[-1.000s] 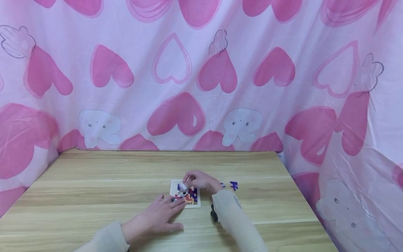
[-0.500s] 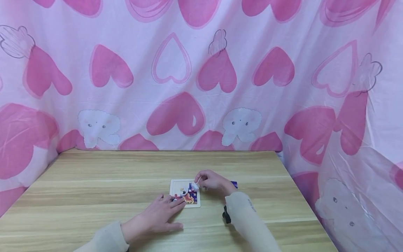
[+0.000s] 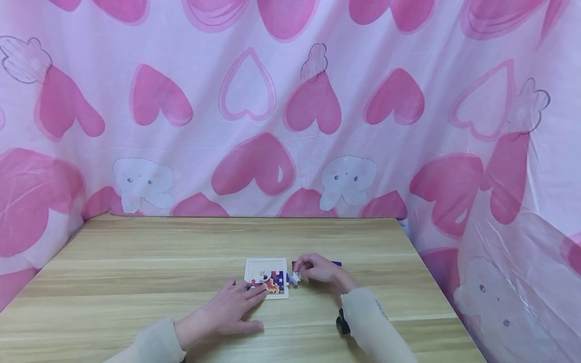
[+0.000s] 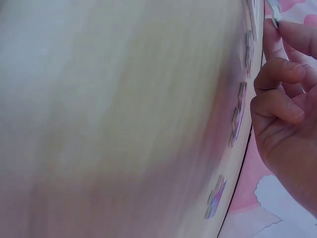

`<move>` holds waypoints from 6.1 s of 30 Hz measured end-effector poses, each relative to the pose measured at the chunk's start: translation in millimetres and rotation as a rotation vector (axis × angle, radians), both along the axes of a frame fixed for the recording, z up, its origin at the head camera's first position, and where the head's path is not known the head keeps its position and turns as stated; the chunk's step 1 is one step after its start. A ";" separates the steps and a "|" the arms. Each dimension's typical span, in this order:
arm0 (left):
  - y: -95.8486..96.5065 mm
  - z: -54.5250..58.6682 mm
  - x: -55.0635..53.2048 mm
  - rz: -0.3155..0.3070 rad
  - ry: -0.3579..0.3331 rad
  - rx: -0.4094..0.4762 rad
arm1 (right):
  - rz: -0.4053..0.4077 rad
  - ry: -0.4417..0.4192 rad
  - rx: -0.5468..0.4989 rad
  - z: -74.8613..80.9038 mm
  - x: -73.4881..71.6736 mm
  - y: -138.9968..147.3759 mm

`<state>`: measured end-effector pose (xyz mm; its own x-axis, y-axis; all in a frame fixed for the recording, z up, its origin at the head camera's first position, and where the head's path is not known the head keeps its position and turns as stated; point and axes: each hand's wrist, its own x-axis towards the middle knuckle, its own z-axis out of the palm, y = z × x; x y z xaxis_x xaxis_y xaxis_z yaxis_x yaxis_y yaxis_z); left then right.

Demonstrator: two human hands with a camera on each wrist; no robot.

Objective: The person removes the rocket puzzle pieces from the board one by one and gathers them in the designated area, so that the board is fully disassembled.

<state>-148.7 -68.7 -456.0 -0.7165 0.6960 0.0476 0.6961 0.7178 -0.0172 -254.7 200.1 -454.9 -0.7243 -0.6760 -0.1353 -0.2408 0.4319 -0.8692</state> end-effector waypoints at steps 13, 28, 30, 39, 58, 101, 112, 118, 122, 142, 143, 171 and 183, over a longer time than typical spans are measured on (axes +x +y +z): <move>1.0 3.0 1.3 0.005 -0.024 -0.002 | -0.053 -0.004 0.018 -4.5 19.8 18.6; 0.9 3.1 1.0 0.014 -0.043 -0.013 | -0.066 0.009 0.069 -3.2 21.9 20.8; 0.7 3.1 0.8 0.011 -0.033 -0.019 | -0.062 0.005 0.067 -3.4 20.7 19.5; 0.5 2.6 0.6 0.007 -0.024 -0.021 | -0.072 0.029 0.093 -3.6 16.8 18.4; 0.0 1.0 -0.1 0.016 -0.043 0.010 | -0.073 0.172 0.137 1.5 16.9 -8.1; 1.0 4.0 4.3 0.031 -0.058 -0.017 | -0.036 0.164 0.197 -2.9 0.9 -68.4; 0.3 4.5 3.9 0.025 -0.043 -0.023 | -0.017 0.152 0.215 -0.7 -0.6 -71.9; 0.5 4.9 3.5 0.032 -0.051 -0.040 | -0.026 0.133 0.223 -0.2 -1.4 -74.2; 0.3 5.7 4.0 0.031 -0.053 -0.039 | -0.029 0.111 0.222 -0.3 -2.5 -74.9; 0.6 5.2 3.4 0.022 -0.032 -0.027 | -0.043 0.110 0.212 4.4 -2.9 -79.0; 0.6 5.2 3.5 0.022 -0.033 -0.026 | -0.033 0.132 0.195 4.3 -3.1 -78.4; 1.7 5.7 2.4 0.015 -0.014 -0.031 | -0.092 0.111 0.049 4.3 0.9 -56.8; 1.1 3.8 1.8 0.019 -0.037 -0.021 | -0.096 0.126 0.037 5.2 -0.2 -21.1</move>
<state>-146.9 -67.6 -452.2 -0.7303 0.6831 0.0065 0.6830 0.7304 -0.0065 -254.9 178.9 -449.8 -0.7984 -0.5989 -0.0628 -0.3031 0.4897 -0.8175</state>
